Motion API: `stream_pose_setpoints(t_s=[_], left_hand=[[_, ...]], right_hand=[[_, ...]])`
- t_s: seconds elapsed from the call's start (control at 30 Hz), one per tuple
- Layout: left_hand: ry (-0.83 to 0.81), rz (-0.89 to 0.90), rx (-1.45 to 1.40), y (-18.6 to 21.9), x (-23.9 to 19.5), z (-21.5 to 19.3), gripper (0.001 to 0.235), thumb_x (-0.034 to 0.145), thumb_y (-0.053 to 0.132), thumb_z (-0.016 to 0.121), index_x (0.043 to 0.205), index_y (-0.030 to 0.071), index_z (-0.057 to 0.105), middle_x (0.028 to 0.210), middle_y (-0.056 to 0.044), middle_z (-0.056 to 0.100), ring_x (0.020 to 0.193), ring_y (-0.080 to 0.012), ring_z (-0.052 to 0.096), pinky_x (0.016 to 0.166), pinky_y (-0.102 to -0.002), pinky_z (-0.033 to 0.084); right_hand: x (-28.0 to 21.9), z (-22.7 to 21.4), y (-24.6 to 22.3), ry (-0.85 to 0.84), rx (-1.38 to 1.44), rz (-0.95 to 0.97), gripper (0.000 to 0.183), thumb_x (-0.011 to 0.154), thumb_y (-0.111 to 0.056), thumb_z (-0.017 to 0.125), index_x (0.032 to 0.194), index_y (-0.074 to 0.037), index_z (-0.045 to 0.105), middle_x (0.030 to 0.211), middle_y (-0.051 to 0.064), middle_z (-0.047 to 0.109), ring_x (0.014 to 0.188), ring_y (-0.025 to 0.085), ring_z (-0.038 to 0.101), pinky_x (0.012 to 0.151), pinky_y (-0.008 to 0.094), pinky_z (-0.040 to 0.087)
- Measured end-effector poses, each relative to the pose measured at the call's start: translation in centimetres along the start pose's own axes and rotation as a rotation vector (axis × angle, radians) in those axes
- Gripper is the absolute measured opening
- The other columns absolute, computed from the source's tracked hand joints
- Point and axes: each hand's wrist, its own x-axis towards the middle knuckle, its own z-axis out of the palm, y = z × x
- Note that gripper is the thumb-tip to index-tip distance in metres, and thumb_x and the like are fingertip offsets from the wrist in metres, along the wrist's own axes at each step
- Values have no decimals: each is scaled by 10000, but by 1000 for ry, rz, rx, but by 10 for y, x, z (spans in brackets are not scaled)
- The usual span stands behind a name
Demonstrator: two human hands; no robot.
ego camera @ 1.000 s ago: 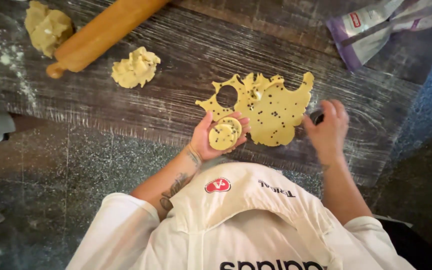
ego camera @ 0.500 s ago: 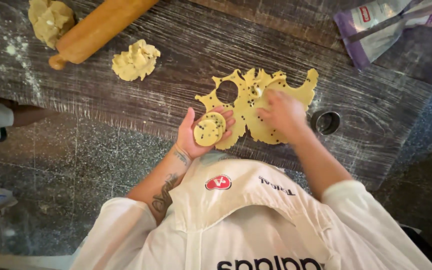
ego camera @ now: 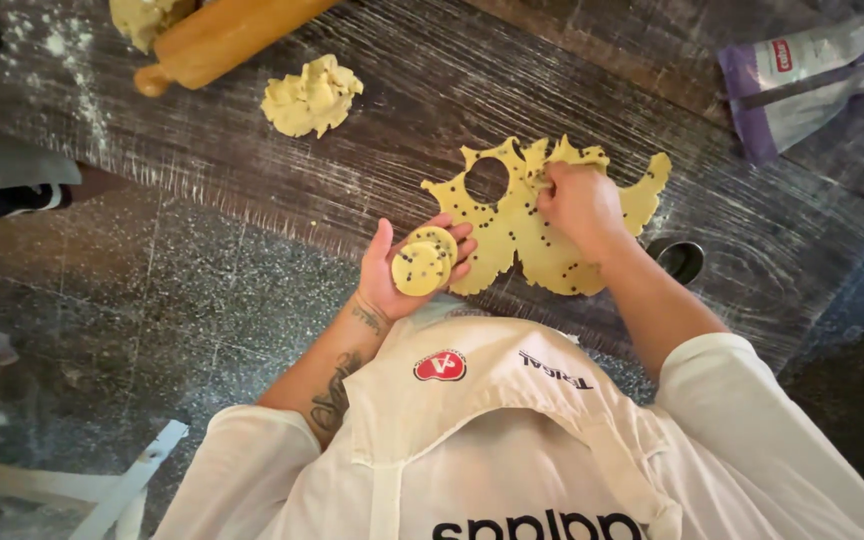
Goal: The person uses a circular cutter to cut shapes from a rolled-out sheet of dough containing dark specks. They then place the cut dough circles onto a black baking tray. The person also gathers the leftover dough scraps and rolls them out again with a rolling pin to continue cutting shapes.
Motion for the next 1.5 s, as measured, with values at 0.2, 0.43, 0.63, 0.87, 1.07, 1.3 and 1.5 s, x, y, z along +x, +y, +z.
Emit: stream_pose_setpoints(t_s=[0.2,0.43,0.63,0.87,1.07,1.3,1.5], left_hand=[[-19,13,-15,3,0,11,956,897,759,509,1564,80,417,1580,-275,416,1423,-473,451,1176,-639,375],[-105,-26,-42,7,2,30,863,959,629,584,1528,-4,444,1604,-278,385,1457,-464,392,1158,-611,424],[-89,65,79,37,-10,22,880,915,710,547,1503,58,499,1557,-251,467,1435,-452,453,1177,-603,409],[-62,57,72,45,-14,10,924,861,769,537,1520,124,490,1586,-241,434,1456,-447,441,1211,-622,366],[-44,55,-8,35,-14,5,900,894,727,537,1534,99,464,1582,-259,431,1434,-463,459,1193,-645,379],[-48,44,-44,40,-27,-9,923,878,736,550,1543,104,450,1586,-262,420,1453,-463,427,1195,-647,360],[-50,35,-44,42,-21,-10,888,902,722,537,1527,96,473,1587,-268,415,1455,-464,422,1202,-644,350]], right_hand=[[13,-106,-25,123,335,59,196,880,-383,657,884,-208,745,745,92,708,810,349,716,731,470,578],[-55,-141,53,212,397,258,292,1081,-329,603,931,-89,674,778,62,615,682,223,567,601,405,450],[-160,-61,68,80,298,385,786,812,-296,840,1472,10,543,1457,325,431,1262,567,480,1021,658,434],[-145,-22,49,595,268,-101,734,633,-290,937,1283,-40,704,1154,224,584,1123,461,594,979,515,477],[-75,-17,-66,556,241,-453,655,606,-457,880,1194,-205,739,1161,96,621,1015,331,656,898,469,506],[-52,-11,-22,511,288,-287,660,659,-300,859,1279,-137,706,1191,188,590,1055,404,627,910,512,493],[-21,-9,-37,595,243,-403,666,608,-291,897,1227,-117,721,1173,152,584,1077,391,637,917,505,510]])
